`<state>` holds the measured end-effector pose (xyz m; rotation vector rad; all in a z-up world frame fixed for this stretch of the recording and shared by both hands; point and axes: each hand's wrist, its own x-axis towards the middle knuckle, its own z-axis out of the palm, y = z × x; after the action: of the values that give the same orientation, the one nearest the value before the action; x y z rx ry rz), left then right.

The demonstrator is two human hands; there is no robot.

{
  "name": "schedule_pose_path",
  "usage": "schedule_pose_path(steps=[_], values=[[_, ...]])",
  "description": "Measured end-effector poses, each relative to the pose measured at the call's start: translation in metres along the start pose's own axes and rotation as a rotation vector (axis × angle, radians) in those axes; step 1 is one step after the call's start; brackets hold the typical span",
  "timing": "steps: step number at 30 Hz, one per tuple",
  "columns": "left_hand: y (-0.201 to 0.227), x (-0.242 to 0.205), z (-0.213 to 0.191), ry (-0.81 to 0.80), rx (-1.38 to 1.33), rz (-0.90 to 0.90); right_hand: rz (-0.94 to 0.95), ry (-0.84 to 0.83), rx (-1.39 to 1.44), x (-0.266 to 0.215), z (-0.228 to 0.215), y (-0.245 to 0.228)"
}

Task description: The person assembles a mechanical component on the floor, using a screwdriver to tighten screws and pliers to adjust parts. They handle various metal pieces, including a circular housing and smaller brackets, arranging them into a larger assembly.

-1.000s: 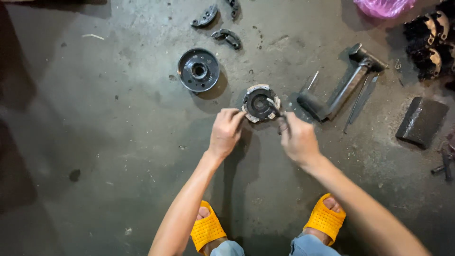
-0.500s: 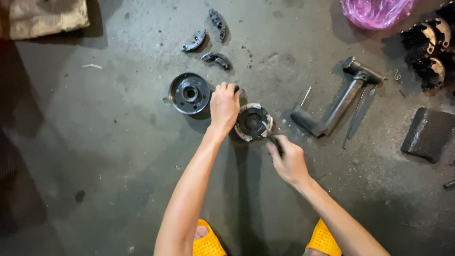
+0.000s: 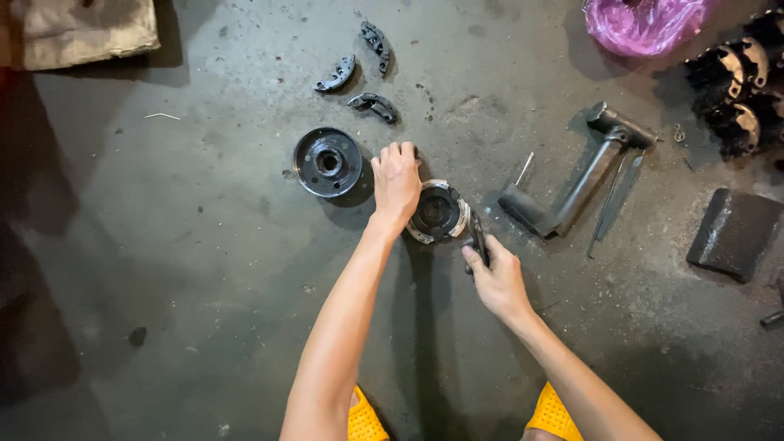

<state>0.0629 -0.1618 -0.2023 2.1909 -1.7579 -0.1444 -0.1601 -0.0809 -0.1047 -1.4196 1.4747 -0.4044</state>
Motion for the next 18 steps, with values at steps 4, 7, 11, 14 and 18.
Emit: schedule_pose_path(steps=[4, 7, 11, 14, 18], values=[[-0.003, 0.004, 0.0, -0.013, -0.011, 0.0, -0.027, -0.028, 0.037, -0.01, -0.005, -0.012], [-0.003, 0.01, 0.004, -0.067, 0.02, -0.029, -0.074, -0.051, 0.021, -0.017, -0.013, -0.01], [-0.003, 0.005, 0.005, -0.022, -0.002, 0.032, -0.084, -0.017, -0.055, -0.018, -0.024, -0.002], [0.027, -0.015, -0.065, 0.109, -0.677, -0.146, -0.153, 0.012, -0.148, -0.011, -0.019, 0.003], [0.035, -0.061, -0.106, 0.202, -1.092, -0.516, -0.163, -0.064, -0.133, -0.006, -0.005, -0.038]])
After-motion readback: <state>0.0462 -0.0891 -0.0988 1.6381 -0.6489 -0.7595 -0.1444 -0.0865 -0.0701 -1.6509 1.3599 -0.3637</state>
